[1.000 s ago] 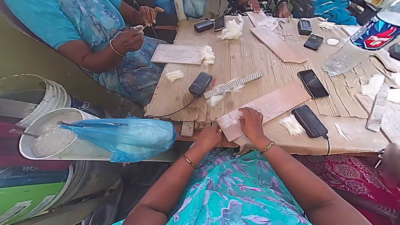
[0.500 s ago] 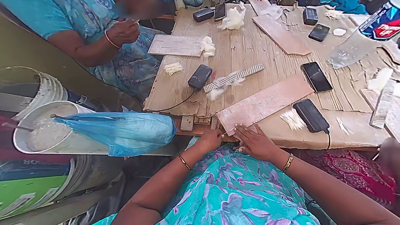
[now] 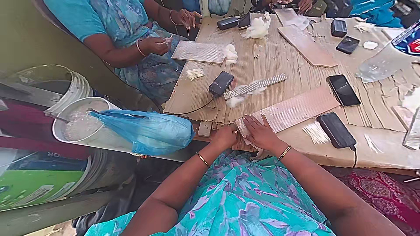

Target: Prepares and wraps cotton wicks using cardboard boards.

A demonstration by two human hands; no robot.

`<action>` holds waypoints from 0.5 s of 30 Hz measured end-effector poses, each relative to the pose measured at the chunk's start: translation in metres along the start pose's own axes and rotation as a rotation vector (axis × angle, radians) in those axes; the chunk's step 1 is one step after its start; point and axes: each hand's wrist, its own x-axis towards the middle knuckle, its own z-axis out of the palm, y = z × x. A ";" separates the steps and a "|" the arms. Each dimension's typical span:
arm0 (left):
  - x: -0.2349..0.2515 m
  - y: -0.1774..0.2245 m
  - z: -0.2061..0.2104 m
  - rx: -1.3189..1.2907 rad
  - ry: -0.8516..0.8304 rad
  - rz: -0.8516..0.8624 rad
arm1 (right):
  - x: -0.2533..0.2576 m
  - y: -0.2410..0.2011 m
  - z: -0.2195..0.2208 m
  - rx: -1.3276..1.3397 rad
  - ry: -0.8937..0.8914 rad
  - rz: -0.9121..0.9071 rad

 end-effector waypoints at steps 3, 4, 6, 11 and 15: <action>-0.006 -0.001 0.004 0.015 -0.101 0.014 | -0.027 -0.003 0.007 -0.007 -0.053 -0.054; -0.009 -0.003 0.006 0.006 -0.150 0.034 | -0.041 -0.004 0.007 -0.013 -0.076 -0.071; -0.012 -0.005 0.010 -0.033 -0.256 0.074 | -0.067 -0.005 0.001 0.011 -0.132 -0.093; -0.012 -0.008 0.013 -0.134 -0.222 0.075 | -0.095 0.006 -0.012 0.047 -0.036 -0.035; -0.009 -0.002 0.002 -0.088 -0.113 0.018 | -0.059 0.018 -0.004 0.002 0.126 0.044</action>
